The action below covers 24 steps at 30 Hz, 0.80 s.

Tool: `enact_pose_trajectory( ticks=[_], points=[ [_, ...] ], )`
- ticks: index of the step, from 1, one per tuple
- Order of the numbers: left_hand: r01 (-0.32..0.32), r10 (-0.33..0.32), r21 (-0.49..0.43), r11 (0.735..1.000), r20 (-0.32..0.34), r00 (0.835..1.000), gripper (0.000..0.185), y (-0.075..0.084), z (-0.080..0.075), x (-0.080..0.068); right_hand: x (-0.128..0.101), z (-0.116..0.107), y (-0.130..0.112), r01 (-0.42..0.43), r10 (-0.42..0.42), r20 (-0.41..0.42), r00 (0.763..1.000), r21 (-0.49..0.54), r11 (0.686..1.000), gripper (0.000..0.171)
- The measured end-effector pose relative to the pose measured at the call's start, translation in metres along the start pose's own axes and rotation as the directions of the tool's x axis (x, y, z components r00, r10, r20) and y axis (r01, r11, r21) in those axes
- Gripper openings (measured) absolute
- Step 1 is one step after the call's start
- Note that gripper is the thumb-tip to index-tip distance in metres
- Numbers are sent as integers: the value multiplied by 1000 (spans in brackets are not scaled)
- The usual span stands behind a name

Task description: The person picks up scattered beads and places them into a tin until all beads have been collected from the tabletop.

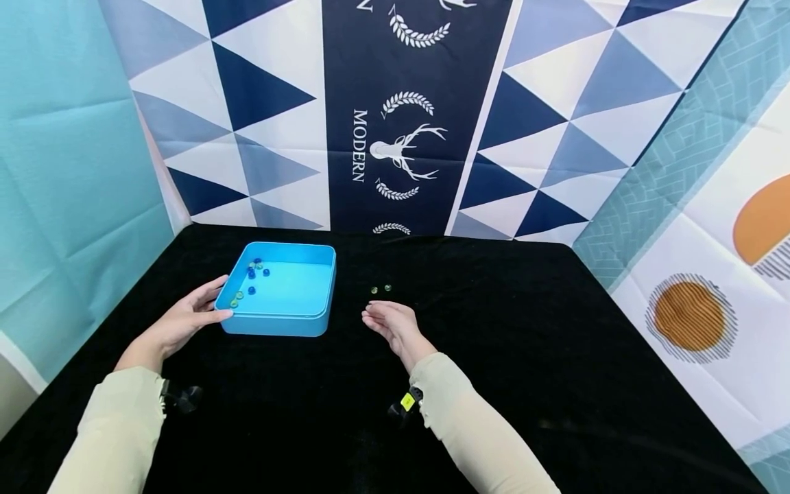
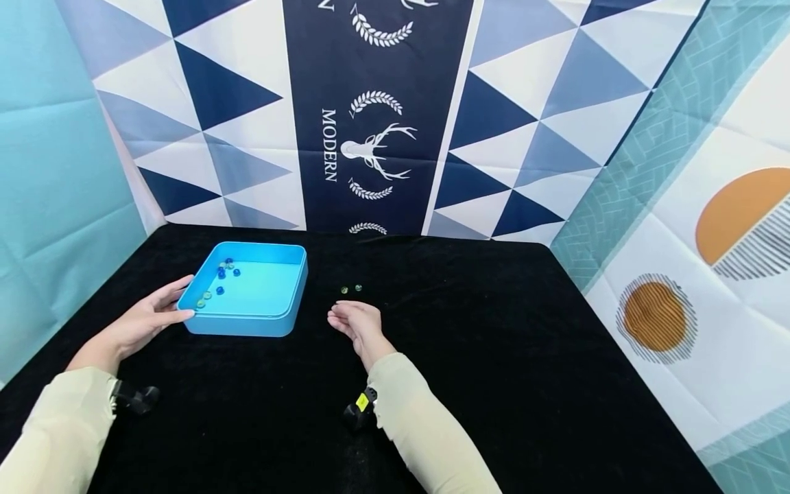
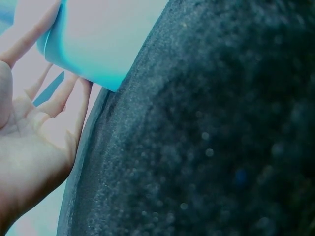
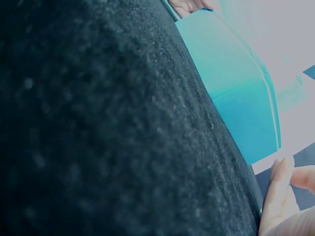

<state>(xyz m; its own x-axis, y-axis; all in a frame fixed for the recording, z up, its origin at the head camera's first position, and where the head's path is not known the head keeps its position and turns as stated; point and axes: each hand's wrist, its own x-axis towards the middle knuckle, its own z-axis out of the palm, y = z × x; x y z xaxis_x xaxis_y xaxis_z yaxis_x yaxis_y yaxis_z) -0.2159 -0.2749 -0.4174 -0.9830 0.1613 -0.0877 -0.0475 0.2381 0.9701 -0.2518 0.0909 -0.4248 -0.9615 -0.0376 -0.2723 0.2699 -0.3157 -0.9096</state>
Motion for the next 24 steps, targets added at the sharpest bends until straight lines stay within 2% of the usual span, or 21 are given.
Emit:
enact_pose_trajectory(
  ticks=[11,24],
  points=[
    [11,-11,-5,1000,-4,1000,85,1,1,-1,-2,12,0,7,-7,37,999,-2,1000,33],
    [13,-13,-9,1000,-2,1000,84,2,1,1,-10,33,-8,80,-74,129,989,-42,996,33]
  ],
)
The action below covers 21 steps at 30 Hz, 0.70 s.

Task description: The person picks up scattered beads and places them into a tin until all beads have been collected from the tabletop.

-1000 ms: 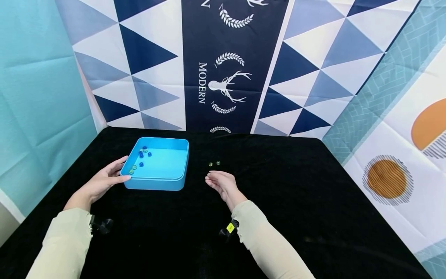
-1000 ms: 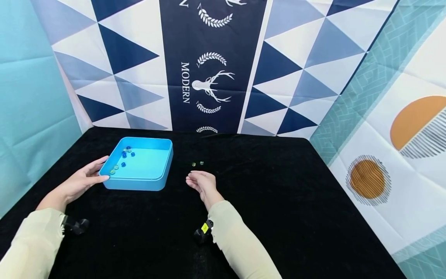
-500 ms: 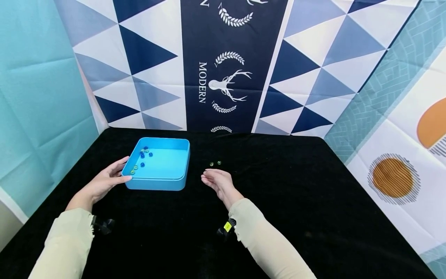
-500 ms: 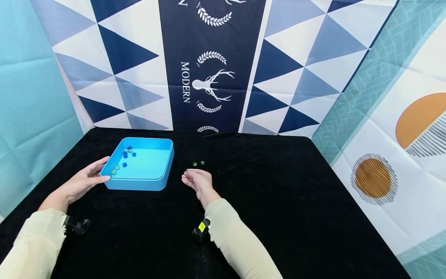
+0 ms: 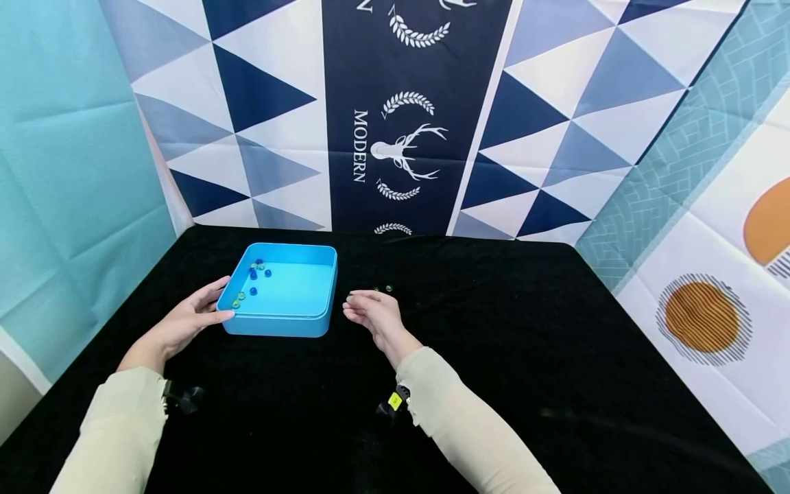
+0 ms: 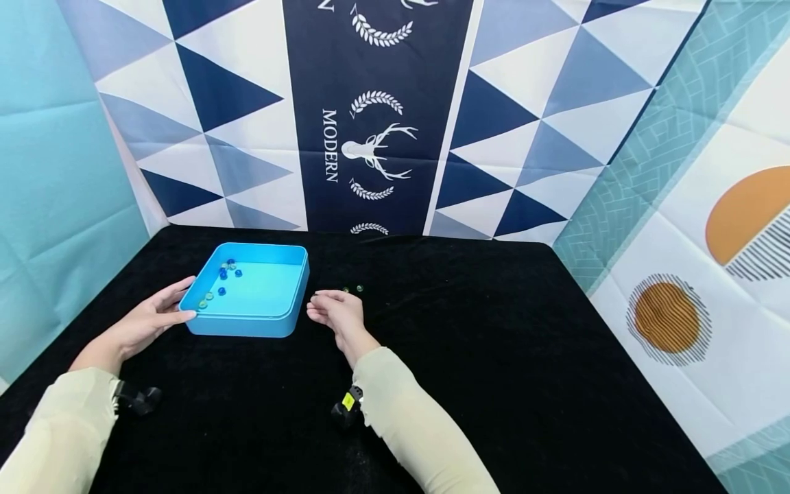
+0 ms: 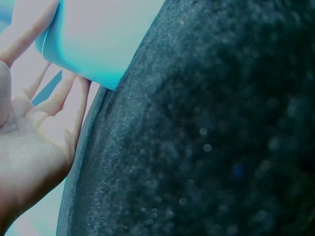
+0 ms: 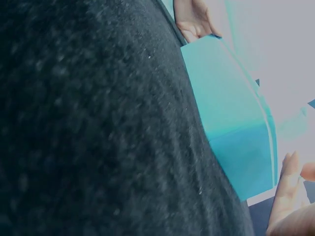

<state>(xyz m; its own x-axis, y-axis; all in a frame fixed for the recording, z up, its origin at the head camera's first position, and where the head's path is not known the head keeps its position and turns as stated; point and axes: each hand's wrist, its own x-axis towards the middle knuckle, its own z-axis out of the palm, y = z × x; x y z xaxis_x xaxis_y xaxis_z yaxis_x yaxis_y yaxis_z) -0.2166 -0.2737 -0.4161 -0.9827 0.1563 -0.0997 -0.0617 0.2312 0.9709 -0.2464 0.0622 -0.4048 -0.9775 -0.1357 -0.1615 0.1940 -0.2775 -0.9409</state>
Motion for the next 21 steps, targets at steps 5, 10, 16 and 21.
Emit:
enact_pose_trajectory(
  ticks=[5,10,16,21],
  points=[
    [-1,1,0,1000,3,1000,84,0,1,1,1,8,-2,19,-19,28,999,4,1000,31],
    [1,-1,-6,1000,5,1000,84,0,0,2,1,17,-4,12,-12,43,999,-7,1000,27],
    [8,-8,-7,1000,0,1000,84,-1,-1,1,3,30,-4,7,-6,81,997,-17,1000,26],
    [1,-1,6,1000,-5,1000,84,-1,-2,1,2,38,-3,8,-7,89,996,-22,1000,28]
  ],
)
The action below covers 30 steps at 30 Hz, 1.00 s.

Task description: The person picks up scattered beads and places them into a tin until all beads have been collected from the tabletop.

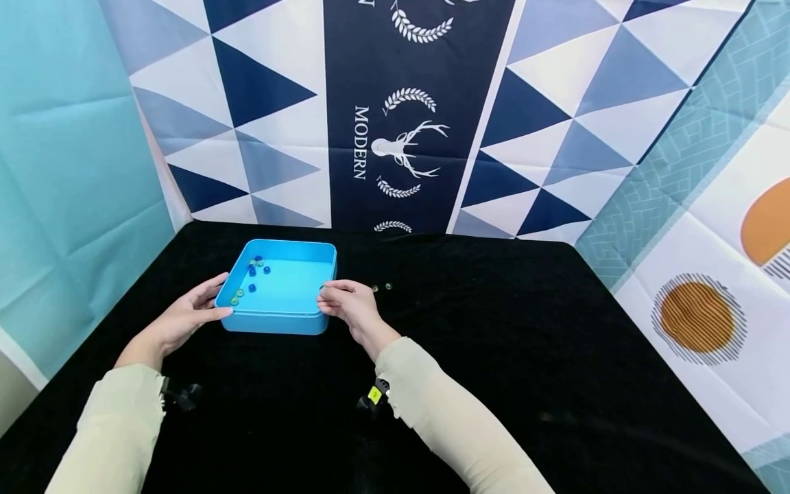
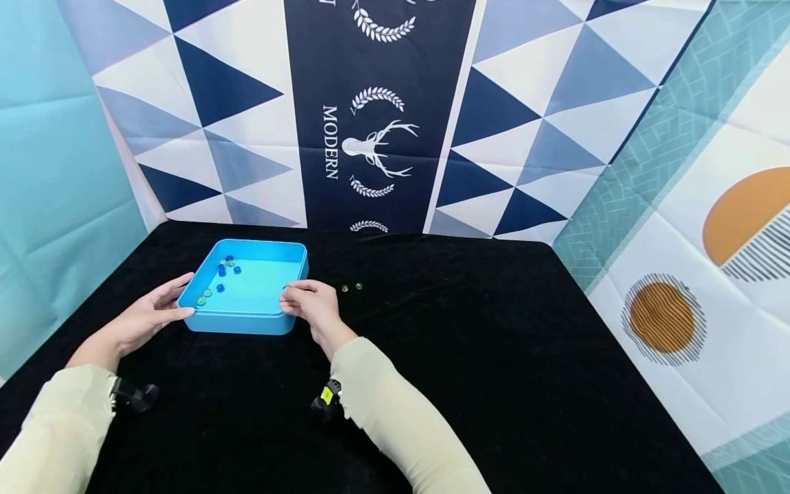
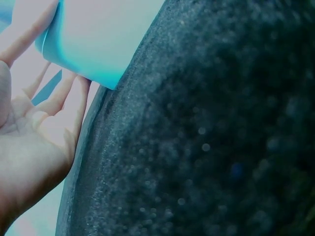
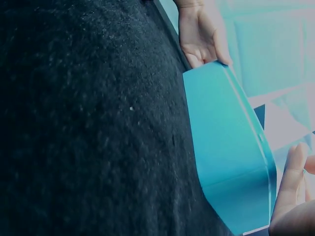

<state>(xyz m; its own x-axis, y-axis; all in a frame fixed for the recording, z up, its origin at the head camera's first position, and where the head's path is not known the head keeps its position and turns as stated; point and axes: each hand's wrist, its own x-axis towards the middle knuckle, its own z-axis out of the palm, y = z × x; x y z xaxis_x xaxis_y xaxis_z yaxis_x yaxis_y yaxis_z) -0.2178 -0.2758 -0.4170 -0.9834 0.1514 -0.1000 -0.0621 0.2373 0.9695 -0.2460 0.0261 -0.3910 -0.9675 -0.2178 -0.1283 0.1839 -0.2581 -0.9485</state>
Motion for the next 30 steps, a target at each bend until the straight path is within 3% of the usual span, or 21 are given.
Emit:
enact_pose_trajectory(
  ticks=[8,30],
  points=[
    [3,-3,-3,1000,4,1000,85,1,-1,1,2,10,2,6,-6,-11,1000,4,1000,22],
    [1,-1,-15,1000,-1,1000,83,1,0,0,14,29,-4,-41,41,-23,999,-19,999,30]
  ],
)
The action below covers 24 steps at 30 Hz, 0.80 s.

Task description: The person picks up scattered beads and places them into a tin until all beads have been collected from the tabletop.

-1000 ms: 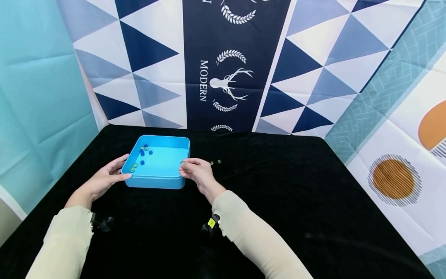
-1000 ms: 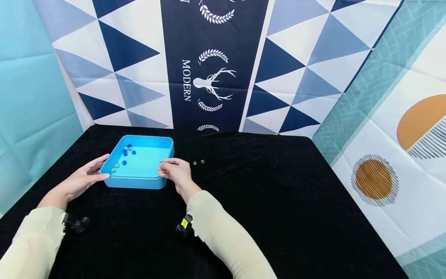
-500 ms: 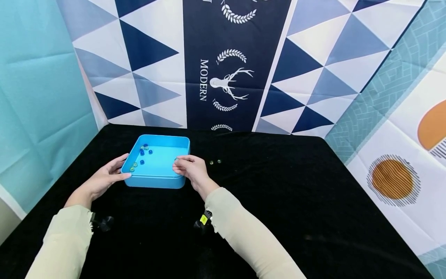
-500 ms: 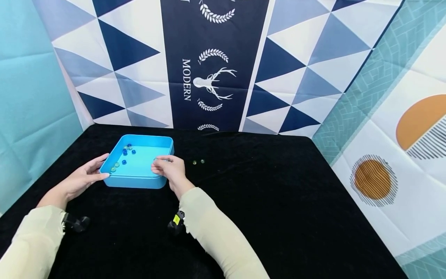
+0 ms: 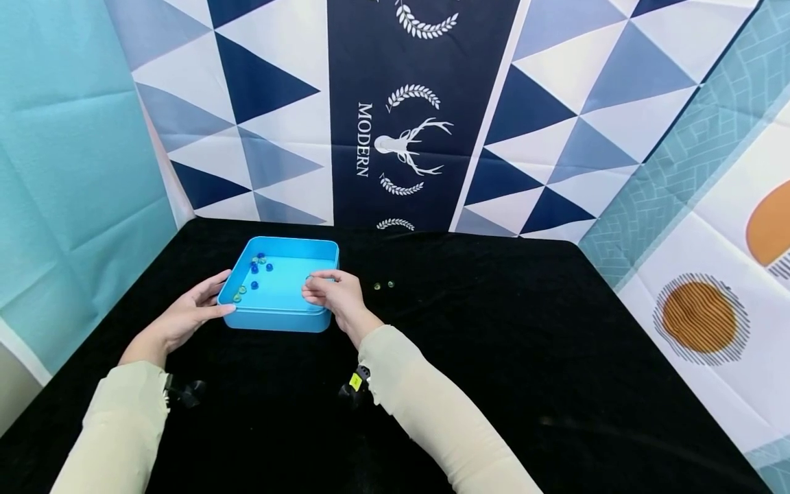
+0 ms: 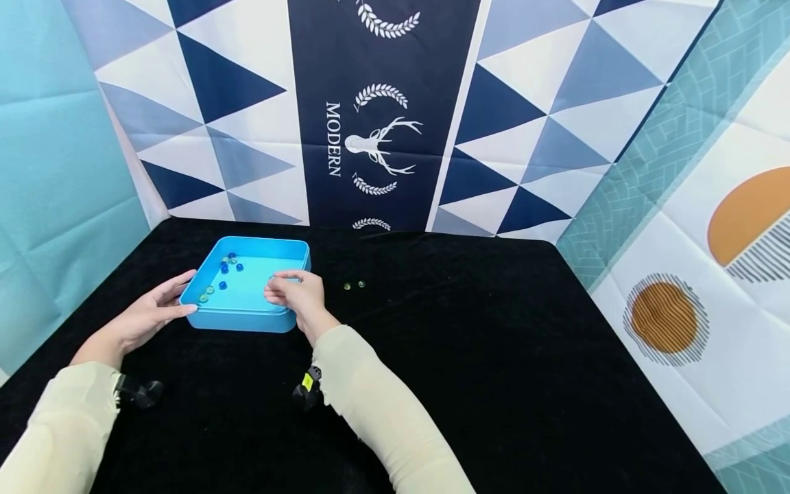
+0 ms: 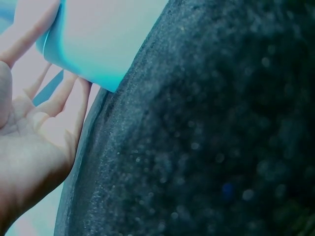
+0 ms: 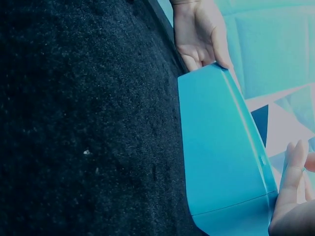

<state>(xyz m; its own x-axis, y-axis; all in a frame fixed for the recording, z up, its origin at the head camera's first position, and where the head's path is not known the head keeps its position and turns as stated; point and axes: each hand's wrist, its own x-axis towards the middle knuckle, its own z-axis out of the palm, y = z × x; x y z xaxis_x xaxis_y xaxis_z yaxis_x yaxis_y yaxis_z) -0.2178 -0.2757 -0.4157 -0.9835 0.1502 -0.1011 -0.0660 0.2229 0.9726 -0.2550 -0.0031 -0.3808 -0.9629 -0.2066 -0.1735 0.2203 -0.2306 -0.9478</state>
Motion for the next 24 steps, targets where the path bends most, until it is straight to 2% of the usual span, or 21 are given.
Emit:
enact_pose_trajectory(
  ticks=[9,24],
  points=[
    [-1,1,-6,1000,-1,1000,83,-1,0,0,0,-1,1,9,-9,14,1000,1,1000,33],
    [-6,6,-14,1000,-1,1000,84,-3,0,2,-10,-17,3,39,-39,32,999,6,999,34]
  ],
)
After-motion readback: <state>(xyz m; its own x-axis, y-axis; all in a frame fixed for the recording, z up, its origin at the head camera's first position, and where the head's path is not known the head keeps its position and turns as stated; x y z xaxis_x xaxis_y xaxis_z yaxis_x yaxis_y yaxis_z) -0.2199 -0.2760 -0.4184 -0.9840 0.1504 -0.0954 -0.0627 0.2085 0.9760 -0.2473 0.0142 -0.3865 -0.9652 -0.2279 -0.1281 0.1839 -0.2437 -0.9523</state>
